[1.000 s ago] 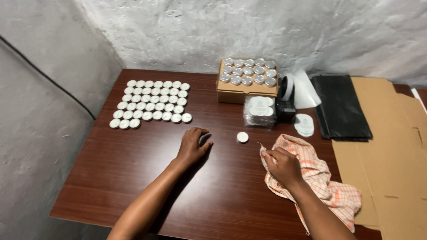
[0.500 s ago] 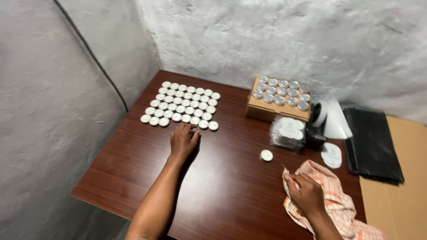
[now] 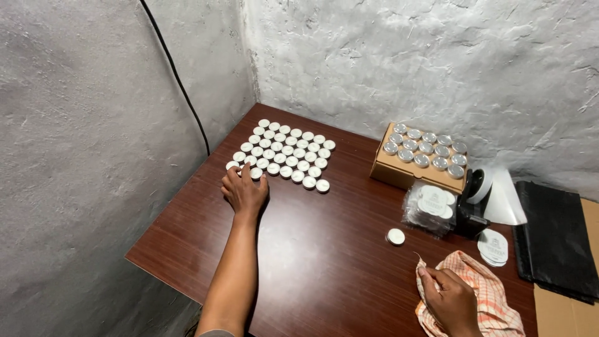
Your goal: Cleaning small white tealight candle holders individually using a cloth on a wooden workspace.
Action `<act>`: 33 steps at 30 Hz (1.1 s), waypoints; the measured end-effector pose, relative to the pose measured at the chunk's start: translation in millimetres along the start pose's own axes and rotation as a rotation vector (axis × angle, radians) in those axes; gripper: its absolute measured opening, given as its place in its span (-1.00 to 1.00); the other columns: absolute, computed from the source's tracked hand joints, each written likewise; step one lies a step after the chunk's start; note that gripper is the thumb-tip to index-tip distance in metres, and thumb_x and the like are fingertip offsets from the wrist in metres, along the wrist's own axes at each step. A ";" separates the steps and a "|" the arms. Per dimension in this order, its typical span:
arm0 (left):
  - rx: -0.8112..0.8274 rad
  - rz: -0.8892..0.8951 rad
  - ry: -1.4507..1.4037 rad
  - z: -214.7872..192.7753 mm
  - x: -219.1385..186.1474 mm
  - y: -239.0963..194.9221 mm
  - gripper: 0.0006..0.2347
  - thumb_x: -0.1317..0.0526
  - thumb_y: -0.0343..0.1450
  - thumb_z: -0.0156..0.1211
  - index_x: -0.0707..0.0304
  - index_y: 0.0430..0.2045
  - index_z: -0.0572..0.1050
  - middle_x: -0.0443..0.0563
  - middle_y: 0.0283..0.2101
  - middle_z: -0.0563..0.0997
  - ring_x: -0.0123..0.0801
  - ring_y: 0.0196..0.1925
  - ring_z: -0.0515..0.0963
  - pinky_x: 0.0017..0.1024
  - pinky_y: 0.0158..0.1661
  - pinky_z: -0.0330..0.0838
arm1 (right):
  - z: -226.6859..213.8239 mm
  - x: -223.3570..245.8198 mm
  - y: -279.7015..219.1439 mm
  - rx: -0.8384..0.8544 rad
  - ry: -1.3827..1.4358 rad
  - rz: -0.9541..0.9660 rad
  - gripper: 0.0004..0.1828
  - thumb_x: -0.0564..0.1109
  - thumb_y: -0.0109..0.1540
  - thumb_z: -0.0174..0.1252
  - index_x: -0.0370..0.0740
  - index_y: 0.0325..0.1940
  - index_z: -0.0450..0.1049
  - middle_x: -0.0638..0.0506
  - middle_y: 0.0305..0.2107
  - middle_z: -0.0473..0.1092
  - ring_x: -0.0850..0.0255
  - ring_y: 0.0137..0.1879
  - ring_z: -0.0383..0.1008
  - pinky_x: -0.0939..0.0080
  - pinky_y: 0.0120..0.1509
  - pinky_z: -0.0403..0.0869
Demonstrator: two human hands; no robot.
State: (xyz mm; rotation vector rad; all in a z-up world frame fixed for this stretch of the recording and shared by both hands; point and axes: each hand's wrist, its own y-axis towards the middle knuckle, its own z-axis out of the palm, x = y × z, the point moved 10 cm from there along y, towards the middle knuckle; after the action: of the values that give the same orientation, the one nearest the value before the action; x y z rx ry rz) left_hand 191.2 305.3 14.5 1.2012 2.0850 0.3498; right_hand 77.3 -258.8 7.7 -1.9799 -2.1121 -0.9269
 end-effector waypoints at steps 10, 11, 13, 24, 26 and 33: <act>0.109 -0.005 0.005 6.2 -2.9 -1.4 -0.59 -0.09 0.36 0.24 0.04 0.04 0.54 0.14 0.18 0.29 0.10 0.14 0.27 0.06 0.02 0.23 | 2.0 -2.1 0.5 0.027 -0.001 0.034 -0.80 0.07 0.21 0.26 0.02 -0.26 0.72 0.24 -0.42 0.61 0.29 -0.26 0.60 0.13 -0.19 0.52; 0.101 0.007 0.017 5.7 -3.7 -1.4 -0.58 -0.10 0.36 0.23 0.05 0.04 0.54 0.14 0.17 0.29 0.09 0.12 0.28 0.04 0.01 0.25 | 0.6 -0.9 0.6 0.021 -0.002 0.045 -0.81 0.07 0.22 0.26 0.03 -0.27 0.72 0.24 -0.43 0.60 0.30 -0.26 0.59 0.13 -0.18 0.51; 0.093 0.018 0.030 5.6 -4.2 -1.4 -0.58 -0.10 0.36 0.23 0.06 0.04 0.54 0.13 0.16 0.30 0.08 0.11 0.28 0.02 -0.01 0.26 | -1.1 0.6 0.4 0.014 -0.004 0.057 -0.82 0.07 0.22 0.26 0.04 -0.29 0.72 0.25 -0.45 0.58 0.30 -0.26 0.59 0.13 -0.17 0.51; 0.082 0.025 -0.011 7.0 -1.9 -4.3 -0.67 0.01 0.32 0.26 0.07 -0.08 0.59 0.11 0.17 0.29 0.11 0.17 0.25 0.06 0.02 0.23 | -3.3 5.1 1.7 0.019 0.021 0.003 -0.83 0.04 0.21 0.27 0.02 -0.27 0.72 0.23 -0.43 0.60 0.29 -0.31 0.59 0.13 -0.29 0.52; 0.112 0.007 -0.014 7.7 -1.7 -3.2 -0.66 0.01 0.32 0.27 0.09 -0.08 0.59 0.11 0.13 0.30 0.09 0.16 0.25 0.05 0.05 0.22 | -3.4 4.0 1.5 0.005 0.025 -0.004 -0.83 0.06 0.21 0.26 0.03 -0.28 0.72 0.24 -0.45 0.60 0.30 -0.31 0.59 0.14 -0.31 0.50; 0.159 0.046 -0.106 19.8 1.8 -5.0 -0.68 0.07 0.29 0.34 0.16 -0.14 0.56 0.10 0.00 0.35 0.09 0.13 0.30 0.08 0.11 0.23 | -0.6 1.4 2.0 0.033 0.032 0.018 -0.79 0.07 0.21 0.25 -0.01 -0.26 0.72 0.22 -0.43 0.61 0.30 -0.31 0.60 0.17 -0.32 0.51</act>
State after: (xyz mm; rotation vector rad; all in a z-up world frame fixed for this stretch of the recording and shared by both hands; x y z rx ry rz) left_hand 200.9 302.0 -3.2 1.3326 2.0266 0.1398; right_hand 78.8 -258.0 9.6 -1.9519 -2.0748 -0.9089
